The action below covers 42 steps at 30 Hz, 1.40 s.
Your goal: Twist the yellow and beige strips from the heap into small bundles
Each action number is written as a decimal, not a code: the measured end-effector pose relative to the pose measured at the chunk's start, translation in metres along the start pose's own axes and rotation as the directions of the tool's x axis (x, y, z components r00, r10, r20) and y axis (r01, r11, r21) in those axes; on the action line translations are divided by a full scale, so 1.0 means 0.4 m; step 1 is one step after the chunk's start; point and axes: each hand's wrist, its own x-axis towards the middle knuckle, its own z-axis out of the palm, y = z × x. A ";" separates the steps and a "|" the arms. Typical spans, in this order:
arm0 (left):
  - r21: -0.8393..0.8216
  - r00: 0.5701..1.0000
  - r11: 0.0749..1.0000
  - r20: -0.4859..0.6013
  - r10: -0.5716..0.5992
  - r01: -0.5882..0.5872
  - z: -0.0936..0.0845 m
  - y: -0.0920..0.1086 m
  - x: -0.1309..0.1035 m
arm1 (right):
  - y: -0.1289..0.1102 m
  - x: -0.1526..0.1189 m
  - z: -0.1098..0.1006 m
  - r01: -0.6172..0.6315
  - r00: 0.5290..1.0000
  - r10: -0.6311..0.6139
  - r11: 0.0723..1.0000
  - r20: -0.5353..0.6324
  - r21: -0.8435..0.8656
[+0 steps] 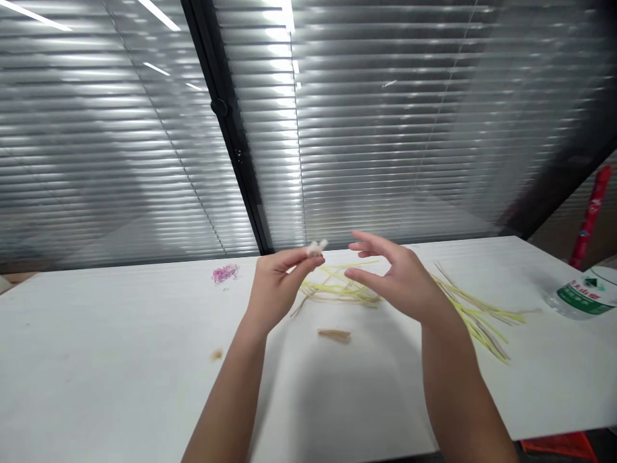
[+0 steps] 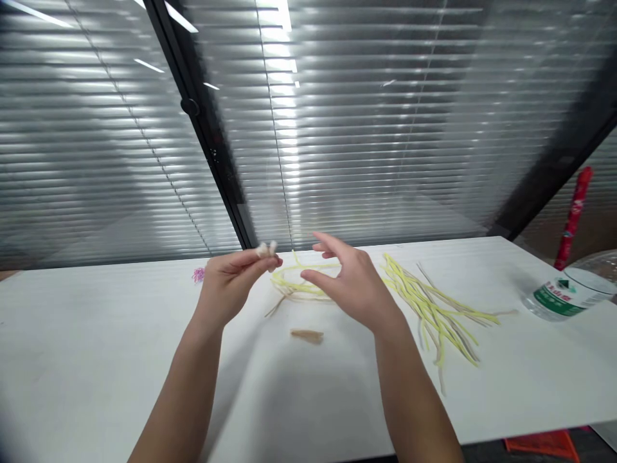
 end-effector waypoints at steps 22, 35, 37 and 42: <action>0.756 0.635 0.402 0.653 -0.413 -0.516 0.157 -0.242 -0.211 | 0.294 0.181 0.152 -0.199 0.884 0.392 0.809 0.255 -0.554; 0.888 0.780 0.308 0.450 -0.435 -0.341 -0.129 -0.265 -0.302 | 0.308 0.179 0.220 -0.239 0.842 0.495 0.699 0.214 -0.674; 0.951 0.823 0.216 0.302 -0.481 -0.222 -0.246 -0.283 -0.283 | 0.315 0.180 0.220 -0.254 0.832 0.512 0.695 0.215 -0.673; 0.974 0.882 -0.139 -0.223 -0.416 0.181 -0.630 -0.322 -0.242 | 0.325 0.179 0.210 -0.270 0.817 0.529 0.702 0.229 -0.658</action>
